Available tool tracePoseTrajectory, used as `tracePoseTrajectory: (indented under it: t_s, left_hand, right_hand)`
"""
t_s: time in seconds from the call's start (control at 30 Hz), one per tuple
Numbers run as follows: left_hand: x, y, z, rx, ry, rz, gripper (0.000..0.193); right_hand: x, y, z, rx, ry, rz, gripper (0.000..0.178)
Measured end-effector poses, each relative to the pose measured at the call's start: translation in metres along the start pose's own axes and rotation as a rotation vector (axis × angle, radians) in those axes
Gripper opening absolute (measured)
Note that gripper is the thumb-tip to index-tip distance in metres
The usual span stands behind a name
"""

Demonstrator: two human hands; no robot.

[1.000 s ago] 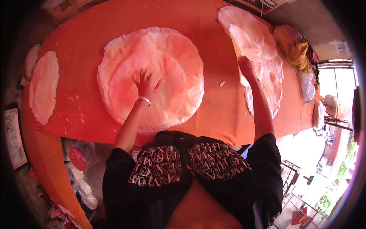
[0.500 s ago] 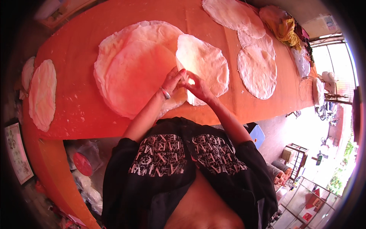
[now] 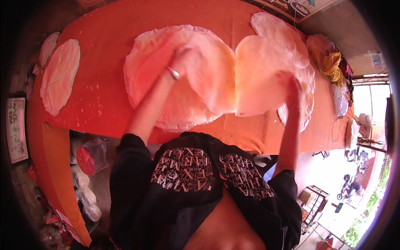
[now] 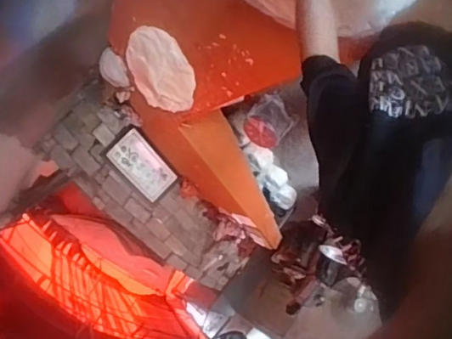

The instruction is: The person uses their hands to separate, flip, and stack several large, thin, translucent flatbreads on a long table covered with an orange cloth.

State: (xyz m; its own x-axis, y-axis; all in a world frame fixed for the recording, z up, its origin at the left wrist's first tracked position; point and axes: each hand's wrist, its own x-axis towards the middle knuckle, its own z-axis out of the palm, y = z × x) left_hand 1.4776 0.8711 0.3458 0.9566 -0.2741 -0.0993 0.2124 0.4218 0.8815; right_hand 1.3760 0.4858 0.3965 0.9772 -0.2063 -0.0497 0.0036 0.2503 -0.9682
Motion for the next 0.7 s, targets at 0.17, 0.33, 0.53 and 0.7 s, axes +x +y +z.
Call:
tracePoseTrajectory:
  t_s: [0.17, 0.33, 0.53, 0.7]
  left_hand:
    - [0.051, 0.052, -0.14, 0.349, 0.011, 0.089, 0.039]
    - [0.047, 0.051, -0.219, 0.64, 0.224, -0.17, 0.042]
    - [0.054, -0.004, -0.27, 1.28, 0.552, 0.214, 0.047]
    - [0.01, 0.009, -0.137, 1.325, 0.51, 0.552, 0.049]
  right_hand:
    - [0.028, -0.056, -0.072, -0.181, 0.027, -0.192, 0.037]
    - [0.047, -0.113, -0.031, -0.236, -0.083, -0.234, 0.035]
    - [0.072, -0.084, 0.097, -0.731, -0.216, -0.266, 0.032]
    - [0.006, 0.067, 0.171, -1.293, -0.845, -0.649, 0.048]
